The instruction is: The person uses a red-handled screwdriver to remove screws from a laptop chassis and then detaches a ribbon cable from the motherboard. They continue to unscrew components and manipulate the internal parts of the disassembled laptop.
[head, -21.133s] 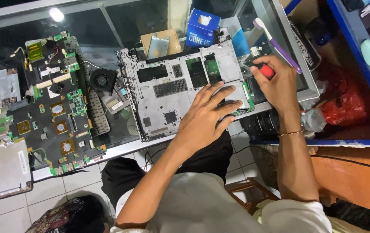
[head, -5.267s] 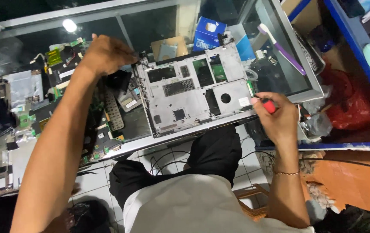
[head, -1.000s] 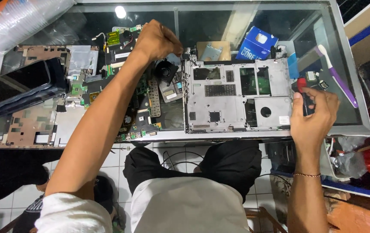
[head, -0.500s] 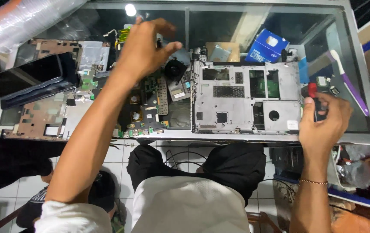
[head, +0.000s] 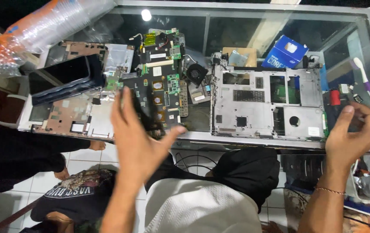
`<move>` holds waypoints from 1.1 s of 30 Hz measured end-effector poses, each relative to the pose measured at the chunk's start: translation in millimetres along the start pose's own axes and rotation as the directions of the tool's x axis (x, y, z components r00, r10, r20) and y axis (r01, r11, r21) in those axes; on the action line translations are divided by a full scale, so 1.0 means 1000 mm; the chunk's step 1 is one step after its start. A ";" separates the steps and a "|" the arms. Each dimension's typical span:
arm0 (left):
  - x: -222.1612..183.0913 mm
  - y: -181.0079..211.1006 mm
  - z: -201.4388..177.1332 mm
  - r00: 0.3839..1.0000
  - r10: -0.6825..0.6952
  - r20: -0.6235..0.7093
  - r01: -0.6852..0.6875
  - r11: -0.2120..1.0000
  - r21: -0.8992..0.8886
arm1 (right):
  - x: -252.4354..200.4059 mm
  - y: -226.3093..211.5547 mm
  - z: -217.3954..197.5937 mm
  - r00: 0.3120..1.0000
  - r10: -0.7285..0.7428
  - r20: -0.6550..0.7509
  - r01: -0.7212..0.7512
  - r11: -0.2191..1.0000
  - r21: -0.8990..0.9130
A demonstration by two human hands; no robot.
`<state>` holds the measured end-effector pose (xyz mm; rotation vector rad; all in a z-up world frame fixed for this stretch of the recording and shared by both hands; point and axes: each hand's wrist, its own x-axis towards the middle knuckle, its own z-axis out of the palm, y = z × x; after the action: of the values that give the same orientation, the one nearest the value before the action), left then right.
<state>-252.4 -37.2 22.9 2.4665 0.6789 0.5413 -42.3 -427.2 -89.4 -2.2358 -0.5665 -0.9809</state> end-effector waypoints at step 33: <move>0.004 0.000 0.047 0.883 0.057 -0.466 -0.136 0.981 -0.138 | 0.003 -0.008 0.002 0.998 0.053 -0.045 -0.052 0.999 0.014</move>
<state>-226.3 -52.5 -12.9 2.2334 0.6557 1.2002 -44.1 -419.8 -84.8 -2.1997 -0.4903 -0.9963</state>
